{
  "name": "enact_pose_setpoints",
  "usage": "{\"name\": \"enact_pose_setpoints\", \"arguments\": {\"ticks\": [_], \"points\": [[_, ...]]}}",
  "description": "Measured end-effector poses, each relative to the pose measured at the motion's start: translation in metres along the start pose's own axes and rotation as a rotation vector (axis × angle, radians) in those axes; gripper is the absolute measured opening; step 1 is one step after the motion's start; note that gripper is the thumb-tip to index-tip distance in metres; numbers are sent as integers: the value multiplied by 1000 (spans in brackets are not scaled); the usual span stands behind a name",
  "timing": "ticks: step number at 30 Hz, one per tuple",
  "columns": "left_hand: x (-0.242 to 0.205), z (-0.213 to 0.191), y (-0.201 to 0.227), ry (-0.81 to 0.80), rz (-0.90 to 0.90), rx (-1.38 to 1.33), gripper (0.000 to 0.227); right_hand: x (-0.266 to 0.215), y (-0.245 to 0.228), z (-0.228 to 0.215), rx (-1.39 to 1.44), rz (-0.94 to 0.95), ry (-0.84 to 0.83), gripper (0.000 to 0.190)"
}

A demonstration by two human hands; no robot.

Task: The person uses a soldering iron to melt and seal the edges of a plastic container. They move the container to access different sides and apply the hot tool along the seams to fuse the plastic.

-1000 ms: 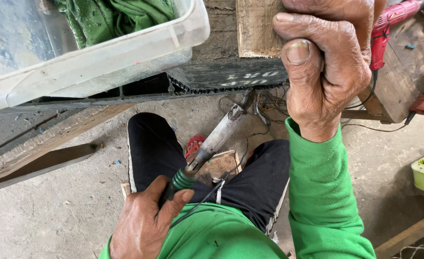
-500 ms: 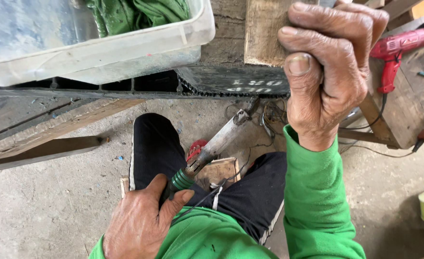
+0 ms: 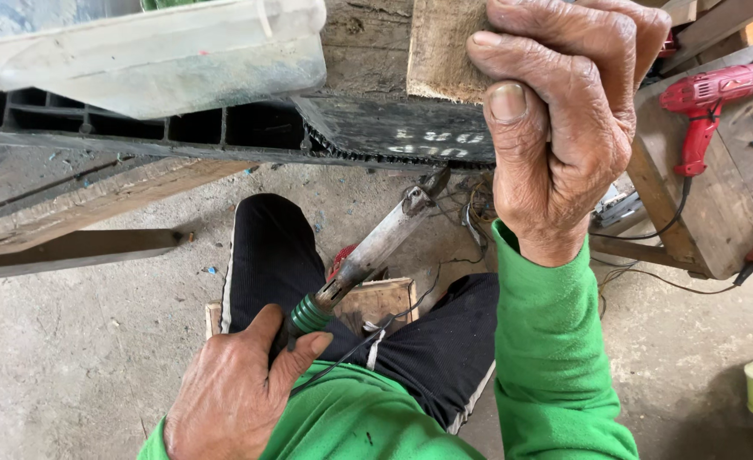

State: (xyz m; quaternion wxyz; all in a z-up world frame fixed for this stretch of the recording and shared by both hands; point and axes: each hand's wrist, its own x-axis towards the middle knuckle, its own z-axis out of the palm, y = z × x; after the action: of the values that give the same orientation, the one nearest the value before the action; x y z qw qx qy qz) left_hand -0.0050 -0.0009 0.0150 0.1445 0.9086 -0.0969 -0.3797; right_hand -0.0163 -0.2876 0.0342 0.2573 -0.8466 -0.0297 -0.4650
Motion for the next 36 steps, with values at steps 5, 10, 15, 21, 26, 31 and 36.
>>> {"name": "enact_pose_setpoints", "arguments": {"ticks": [5,10,15,21,26,31,36], "points": [[-4,4,2,47,24,-8,62,2,3,-1,4,-30,-3,18],[-5,6,4,65,37,-6,62,0,5,-3,-7,-49,-7,17],[-5,6,5,48,26,-19,62,0,5,-5,5,-49,-18,17],[-3,6,5,50,20,-8,63,0,4,-4,-5,-38,-19,16],[-1,4,4,27,12,-10,63,1,4,-2,7,-31,-9,17],[2,-1,1,38,57,-13,61,2,3,-2,-7,-29,-14,19],[7,-9,2,60,111,-22,56,2,3,-2,2,-13,-8,20]]}}
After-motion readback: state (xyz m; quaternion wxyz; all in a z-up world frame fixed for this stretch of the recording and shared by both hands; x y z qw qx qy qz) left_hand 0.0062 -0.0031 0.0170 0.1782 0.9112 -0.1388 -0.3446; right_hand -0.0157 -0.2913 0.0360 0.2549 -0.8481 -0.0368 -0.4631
